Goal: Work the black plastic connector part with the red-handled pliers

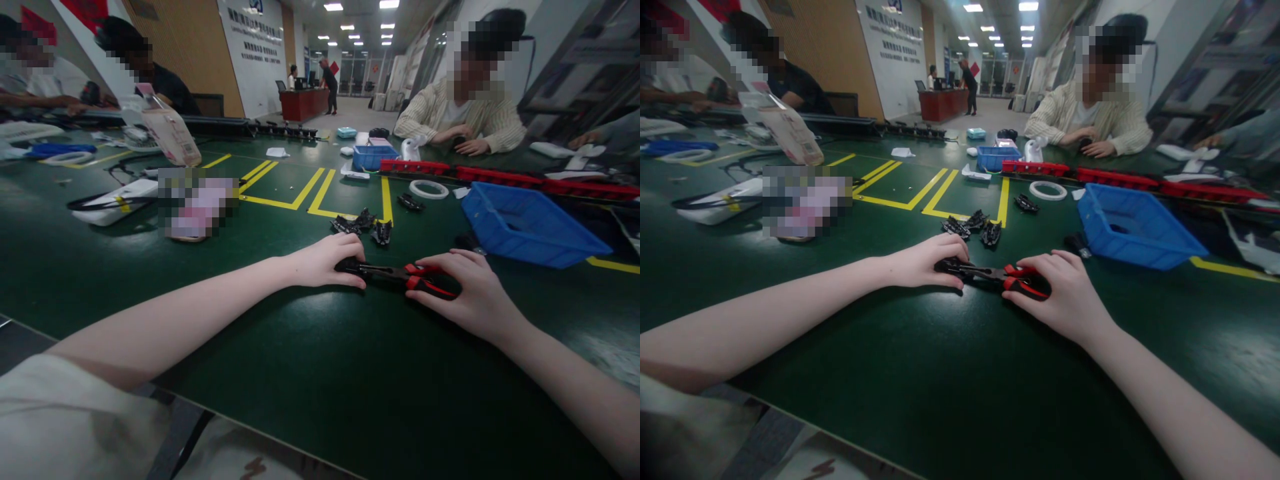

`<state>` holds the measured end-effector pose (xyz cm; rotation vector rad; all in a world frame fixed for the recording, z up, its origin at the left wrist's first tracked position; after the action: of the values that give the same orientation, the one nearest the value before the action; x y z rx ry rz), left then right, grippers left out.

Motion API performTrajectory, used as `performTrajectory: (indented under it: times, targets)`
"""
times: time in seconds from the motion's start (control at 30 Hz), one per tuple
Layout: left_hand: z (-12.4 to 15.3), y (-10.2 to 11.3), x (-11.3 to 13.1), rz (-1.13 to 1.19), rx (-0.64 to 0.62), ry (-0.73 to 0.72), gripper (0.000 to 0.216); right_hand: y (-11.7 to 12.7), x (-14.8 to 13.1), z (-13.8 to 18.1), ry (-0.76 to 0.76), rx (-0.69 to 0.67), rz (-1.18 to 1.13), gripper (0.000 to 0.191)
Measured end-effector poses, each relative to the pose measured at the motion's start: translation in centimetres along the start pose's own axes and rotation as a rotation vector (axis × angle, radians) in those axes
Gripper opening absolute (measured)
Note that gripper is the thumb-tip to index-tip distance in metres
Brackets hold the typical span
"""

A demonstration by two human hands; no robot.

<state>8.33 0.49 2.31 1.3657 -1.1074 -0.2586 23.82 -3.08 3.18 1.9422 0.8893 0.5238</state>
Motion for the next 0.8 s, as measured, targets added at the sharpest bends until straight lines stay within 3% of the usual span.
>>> performTrajectory:
  times: [0.4,0.8]
  targets:
    - [-0.08,0.04,0.13,0.010,0.003,0.019,0.032,-0.33,-0.02,-0.09,-0.047,-0.017,-0.025,0.043]
    - [-0.15,-0.39,-0.36,0.131,-0.078,0.055,0.035,-0.27,0.59,0.43,-0.156,-0.023,-0.150,0.041]
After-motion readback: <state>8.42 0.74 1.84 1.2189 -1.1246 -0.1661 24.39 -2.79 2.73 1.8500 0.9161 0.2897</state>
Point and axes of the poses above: each hand's wrist, its own z-axis away from the middle knuckle, its own y-axis out of the back of the hand, x = y × z, the point moved 9 cm from there along -z, towards the middle knuckle, and after that the axes turned 14 degrees about y, right-handed, at the moved point
